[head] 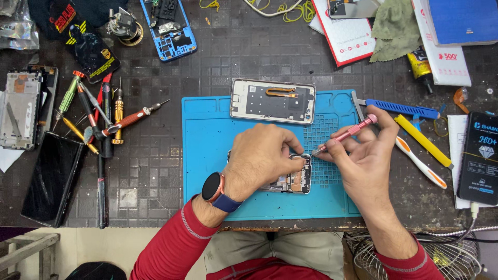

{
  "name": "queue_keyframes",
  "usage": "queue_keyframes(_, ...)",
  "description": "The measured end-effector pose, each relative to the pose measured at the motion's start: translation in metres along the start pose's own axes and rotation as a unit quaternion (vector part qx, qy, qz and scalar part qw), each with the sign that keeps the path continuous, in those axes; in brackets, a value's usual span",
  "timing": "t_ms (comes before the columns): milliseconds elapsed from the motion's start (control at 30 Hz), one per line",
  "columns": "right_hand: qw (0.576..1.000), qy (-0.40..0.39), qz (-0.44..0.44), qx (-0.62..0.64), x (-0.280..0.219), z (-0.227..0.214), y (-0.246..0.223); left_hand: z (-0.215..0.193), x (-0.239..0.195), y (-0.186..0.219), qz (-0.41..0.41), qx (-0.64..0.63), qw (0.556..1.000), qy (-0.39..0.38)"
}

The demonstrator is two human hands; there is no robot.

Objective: The person uses a pink-handled screwdriver to remove and reinstall screws on the internal frame of a disassembled smartphone. They repeatedly loosen and tighten screws at multiple locations on the device while it rests on a blue anti-static mat.

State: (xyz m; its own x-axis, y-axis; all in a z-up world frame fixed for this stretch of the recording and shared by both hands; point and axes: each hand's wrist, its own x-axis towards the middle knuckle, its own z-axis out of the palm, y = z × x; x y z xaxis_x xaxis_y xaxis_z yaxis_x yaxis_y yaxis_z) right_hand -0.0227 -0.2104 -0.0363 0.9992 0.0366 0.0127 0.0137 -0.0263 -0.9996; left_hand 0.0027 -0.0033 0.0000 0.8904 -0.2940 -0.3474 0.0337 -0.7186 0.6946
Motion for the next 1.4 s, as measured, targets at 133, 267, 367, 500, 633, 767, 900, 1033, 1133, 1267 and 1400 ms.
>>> queue_keyframes(133, 1.0, 0.003, 0.006, -0.006, 0.0, 0.001, 0.003, 0.0, 0.001, 0.0, -0.021, -0.008, 1.0, -0.013)
queue_keyframes(267, 1.0, 0.002, 0.005, 0.009, 0.0, 0.001, 0.005, 0.0, 0.002, 0.0, -0.009, -0.004, 1.0, -0.003)
queue_keyframes(367, 1.0, -0.001, 0.001, 0.01, 0.001, 0.001, 0.005, 0.0, 0.003, 0.0, -0.006, -0.002, 1.0, -0.003)
queue_keyframes(500, 1.0, -0.001, -0.002, -0.001, 0.0, 0.001, 0.005, -0.002, 0.002, 0.001, -0.006, -0.003, 1.0, -0.007)
queue_keyframes(633, 1.0, 0.004, -0.013, -0.01, 0.0, 0.002, 0.006, -0.003, 0.002, 0.002, -0.017, -0.008, 1.0, -0.014)
queue_keyframes(767, 0.999, 0.006, -0.026, -0.018, -0.001, 0.003, 0.007, -0.003, 0.001, 0.003, -0.016, -0.012, 1.0, -0.015)
queue_keyframes(900, 0.998, -0.001, -0.048, -0.041, -0.005, 0.003, 0.006, -0.003, 0.001, 0.004, -0.015, -0.013, 1.0, -0.011)
queue_keyframes(1033, 0.985, -0.004, -0.115, -0.13, -0.016, 0.008, 0.005, -0.004, 0.001, 0.004, -0.022, -0.01, 1.0, -0.017)
queue_keyframes(1133, 0.961, -0.046, -0.202, -0.185, -0.02, 0.01, 0.003, -0.004, 0.001, 0.003, -0.022, -0.007, 1.0, -0.012)
queue_keyframes(1267, 0.915, -0.118, -0.294, -0.25, -0.016, 0.008, -0.005, -0.003, 0.0, 0.003, -0.022, -0.01, 1.0, -0.009)
queue_keyframes(1400, 0.882, -0.183, -0.302, -0.313, -0.011, 0.0, -0.017, -0.003, 0.001, 0.002, -0.014, -0.004, 1.0, -0.005)
